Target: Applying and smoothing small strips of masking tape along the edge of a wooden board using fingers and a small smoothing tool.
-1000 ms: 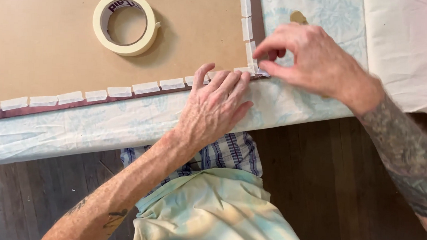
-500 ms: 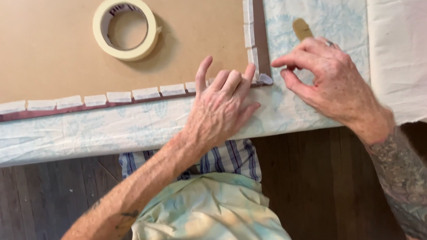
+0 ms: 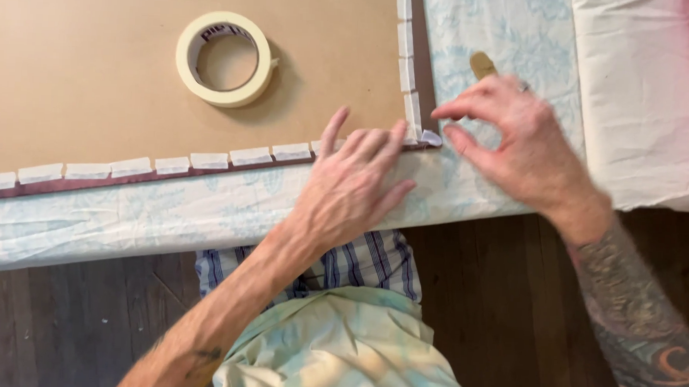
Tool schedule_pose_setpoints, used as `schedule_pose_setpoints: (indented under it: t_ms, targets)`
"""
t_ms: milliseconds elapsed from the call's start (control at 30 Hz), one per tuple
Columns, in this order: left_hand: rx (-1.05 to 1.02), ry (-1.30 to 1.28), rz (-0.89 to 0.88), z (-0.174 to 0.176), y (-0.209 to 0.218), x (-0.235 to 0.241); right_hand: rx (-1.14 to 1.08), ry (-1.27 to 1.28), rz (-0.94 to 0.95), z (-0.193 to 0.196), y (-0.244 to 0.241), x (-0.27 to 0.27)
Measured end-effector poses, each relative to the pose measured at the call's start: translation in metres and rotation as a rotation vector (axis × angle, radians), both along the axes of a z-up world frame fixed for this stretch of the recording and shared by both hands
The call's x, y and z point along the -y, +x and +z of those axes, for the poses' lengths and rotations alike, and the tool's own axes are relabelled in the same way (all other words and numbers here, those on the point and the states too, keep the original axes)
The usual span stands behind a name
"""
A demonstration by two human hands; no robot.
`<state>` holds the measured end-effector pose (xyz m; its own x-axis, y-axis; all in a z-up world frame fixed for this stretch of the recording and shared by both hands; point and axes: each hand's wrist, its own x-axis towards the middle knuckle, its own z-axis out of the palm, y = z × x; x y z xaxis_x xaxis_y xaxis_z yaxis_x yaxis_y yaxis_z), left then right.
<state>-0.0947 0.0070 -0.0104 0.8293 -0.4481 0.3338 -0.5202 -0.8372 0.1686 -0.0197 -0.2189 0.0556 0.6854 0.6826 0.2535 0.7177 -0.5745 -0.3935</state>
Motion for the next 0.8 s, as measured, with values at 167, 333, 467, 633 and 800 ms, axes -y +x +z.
schedule_pose_setpoints:
  t_ms: [167, 333, 467, 633, 800]
  targets:
    - [0.101, -0.146, 0.125, 0.007, -0.033, -0.029, 0.090, -0.190, -0.014, -0.046, -0.019, -0.009]
    - [0.093, -0.069, 0.139, -0.008, -0.041, -0.026, 0.256, -0.214, -0.012, -0.041, -0.041, -0.022]
    - [0.063, -0.051, 0.157, -0.012, -0.038, -0.016, 0.243, -0.236, -0.022, -0.046, -0.042, -0.025]
    - [0.125, 0.097, 0.234, -0.009, -0.030, -0.007, 0.408, -0.335, 0.000, -0.040, -0.044, -0.033]
    - [0.140, 0.217, 0.268, -0.016, -0.026, -0.003, -0.108, -0.083, -0.022, -0.045, -0.026, -0.025]
